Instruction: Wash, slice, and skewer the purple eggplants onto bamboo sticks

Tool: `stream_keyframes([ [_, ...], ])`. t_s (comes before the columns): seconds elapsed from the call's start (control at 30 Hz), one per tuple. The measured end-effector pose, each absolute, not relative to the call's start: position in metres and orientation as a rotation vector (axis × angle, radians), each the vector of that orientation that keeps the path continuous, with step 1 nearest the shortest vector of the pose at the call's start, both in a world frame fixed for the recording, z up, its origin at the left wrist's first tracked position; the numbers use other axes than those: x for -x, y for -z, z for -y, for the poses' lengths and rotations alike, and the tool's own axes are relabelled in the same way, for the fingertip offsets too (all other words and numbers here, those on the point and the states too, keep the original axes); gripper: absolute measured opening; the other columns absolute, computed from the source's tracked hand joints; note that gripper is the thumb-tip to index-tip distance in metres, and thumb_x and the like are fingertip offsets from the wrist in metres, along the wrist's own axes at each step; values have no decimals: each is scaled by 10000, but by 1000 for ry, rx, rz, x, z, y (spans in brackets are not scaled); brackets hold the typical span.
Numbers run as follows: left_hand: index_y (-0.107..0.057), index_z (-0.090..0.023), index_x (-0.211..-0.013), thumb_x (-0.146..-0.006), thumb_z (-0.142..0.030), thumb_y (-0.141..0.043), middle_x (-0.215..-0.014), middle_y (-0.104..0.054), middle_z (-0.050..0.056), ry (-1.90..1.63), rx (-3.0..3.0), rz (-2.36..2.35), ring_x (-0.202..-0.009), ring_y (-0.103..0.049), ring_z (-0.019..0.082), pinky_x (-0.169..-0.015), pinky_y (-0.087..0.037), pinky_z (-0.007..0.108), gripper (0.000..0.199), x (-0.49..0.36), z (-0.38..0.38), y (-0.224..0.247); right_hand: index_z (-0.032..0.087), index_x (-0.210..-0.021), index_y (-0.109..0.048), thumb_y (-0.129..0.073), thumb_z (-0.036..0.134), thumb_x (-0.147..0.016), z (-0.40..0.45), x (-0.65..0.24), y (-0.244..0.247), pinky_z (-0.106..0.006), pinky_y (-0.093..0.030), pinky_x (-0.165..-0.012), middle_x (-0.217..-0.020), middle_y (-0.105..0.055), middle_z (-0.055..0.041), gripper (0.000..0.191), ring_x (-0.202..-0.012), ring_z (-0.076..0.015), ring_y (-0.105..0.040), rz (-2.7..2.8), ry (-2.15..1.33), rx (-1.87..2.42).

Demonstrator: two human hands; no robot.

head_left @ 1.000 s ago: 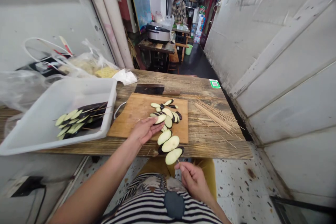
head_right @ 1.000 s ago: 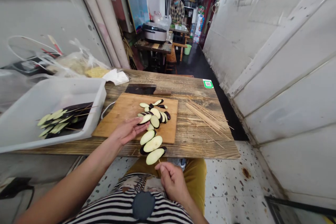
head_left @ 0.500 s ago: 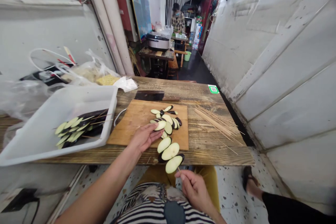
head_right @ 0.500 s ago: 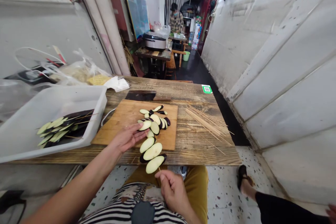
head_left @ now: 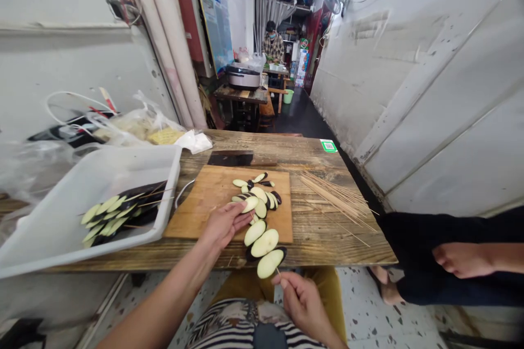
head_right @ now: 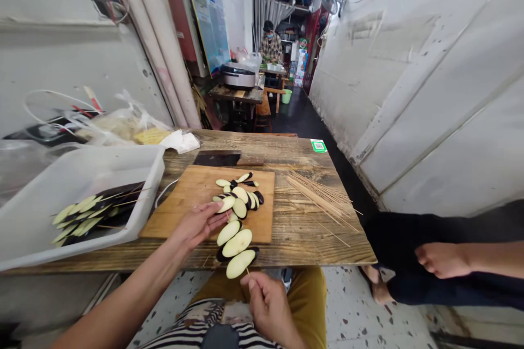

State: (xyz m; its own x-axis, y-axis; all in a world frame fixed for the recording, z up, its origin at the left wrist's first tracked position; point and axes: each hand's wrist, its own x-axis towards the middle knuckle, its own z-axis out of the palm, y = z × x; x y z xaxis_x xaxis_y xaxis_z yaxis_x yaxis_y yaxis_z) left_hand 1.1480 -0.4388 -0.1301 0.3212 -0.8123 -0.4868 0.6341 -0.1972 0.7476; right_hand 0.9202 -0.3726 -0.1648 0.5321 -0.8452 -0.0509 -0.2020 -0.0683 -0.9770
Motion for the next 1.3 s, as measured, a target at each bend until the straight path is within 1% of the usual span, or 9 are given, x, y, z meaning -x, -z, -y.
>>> stream_keyframes([
  [0.13,-621,-68,-796,-790,-65,-585,-773,-711,122,1327,-1182,213,-706,-696,195,-672,-586,275,36,-1148,439,128,109,-885,-629,-352,493,-923,374,-922,166,-200,-220,-402,-468,-312,67,475,-409,-82,-284,-907,701,1631],
  [0.37,-625,-74,-784,-760,-57,-620,-768,-713,116,1322,-1189,265,-698,-695,190,-682,-581,265,30,-1144,439,125,120,-848,-612,-347,464,-932,376,-928,166,-202,-219,-393,-472,-305,70,442,-400,-79,-276,-881,740,1658],
  [0.53,-630,-77,-791,-759,-56,-622,-750,-710,107,1334,-1214,270,-671,-690,166,-666,-572,235,40,-1141,437,122,117,-869,-612,-363,438,-932,376,-930,168,-200,-237,-402,-478,-314,70,411,-408,-81,-297,-891,755,1659],
  [0.67,-624,-92,-858,-824,-132,-565,-810,-711,106,1330,-1163,225,-695,-692,179,-636,-576,265,79,-1136,438,118,123,-854,-609,-359,417,-934,376,-930,168,-200,-241,-406,-488,-321,66,394,-415,-81,-303,-869,769,1694],
  [0.77,-620,-102,-876,-840,-173,-553,-788,-708,91,1324,-1135,181,-648,-685,170,-593,-573,267,104,-1132,440,117,127,-860,-610,-356,396,-938,375,-929,168,-199,-247,-410,-491,-323,65,378,-419,-82,-311,-859,773,1719],
  [0.87,-616,-101,-855,-828,-166,-571,-745,-701,77,1311,-1136,154,-600,-673,154,-579,-568,254,83,-1131,442,117,130,-867,-611,-360,374,-938,375,-928,167,-197,-253,-411,-486,-321,68,358,-413,-81,-314,-861,770,1738],
  [1.0,-617,-79,-836,-826,-133,-562,-742,-700,99,1311,-1151,177,-624,-678,160,-616,-570,255,78,-1132,443,117,134,-849,-611,-361,355,-935,376,-927,165,-195,-246,-403,-469,-305,75,344,-399,-78,-305,-855,777,1776],
  [1.3,-633,-70,-828,-806,-122,-579,-766,-702,114,1292,-1180,238,-637,-680,169,-622,-568,256,78,-1131,441,112,147,-844,-633,-356,344,-934,376,-928,160,-192,-282,-418,-463,-334,62,352,-417,-90,-348,-894,805,1865],
])
